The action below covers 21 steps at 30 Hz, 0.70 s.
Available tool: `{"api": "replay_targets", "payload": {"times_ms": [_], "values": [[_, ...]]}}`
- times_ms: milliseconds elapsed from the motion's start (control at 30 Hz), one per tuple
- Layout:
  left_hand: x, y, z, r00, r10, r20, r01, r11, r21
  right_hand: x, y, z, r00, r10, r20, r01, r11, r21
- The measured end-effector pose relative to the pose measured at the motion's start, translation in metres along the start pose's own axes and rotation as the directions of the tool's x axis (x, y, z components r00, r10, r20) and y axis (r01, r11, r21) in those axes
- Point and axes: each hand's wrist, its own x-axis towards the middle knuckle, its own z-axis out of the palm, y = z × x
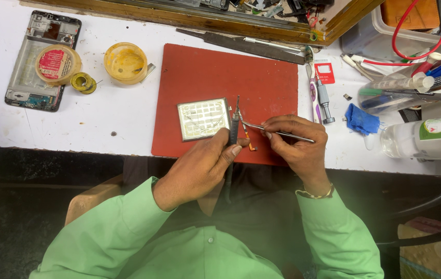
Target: The person solders a connector cable to a smartphone battery using a soldering iron and solder wire. They hold the battery with one hand and apply heat and solder with the other, then use tweezers to adjust the connector and continue soldering.
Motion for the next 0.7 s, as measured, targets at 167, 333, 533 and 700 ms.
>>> {"api": "replay_targets", "payload": {"times_ms": [167, 333, 533, 700], "values": [[0.0003, 0.0014, -0.0006, 0.999, -0.047, 0.009, 0.047, 0.999, -0.005, -0.0006, 0.0002, -0.0009, 1.0, 0.024, -0.019, -0.024, 1.0, 0.01], [0.0001, -0.0002, -0.0012, 0.999, -0.036, 0.006, 0.036, 0.999, -0.007, -0.0017, 0.0006, 0.0003, 0.991, 0.107, -0.086, -0.096, 0.988, 0.12], [0.0, -0.0024, -0.0007, 1.0, 0.02, 0.002, -0.019, 0.999, -0.036, -0.0024, 0.0026, -0.0029, 0.998, 0.064, -0.024, -0.062, 0.996, 0.066], [-0.0014, -0.0002, -0.0005, 0.999, 0.031, 0.018, -0.031, 0.999, -0.029, -0.0016, 0.0046, -0.0019, 1.0, 0.029, -0.013, -0.028, 0.998, 0.052]]}}
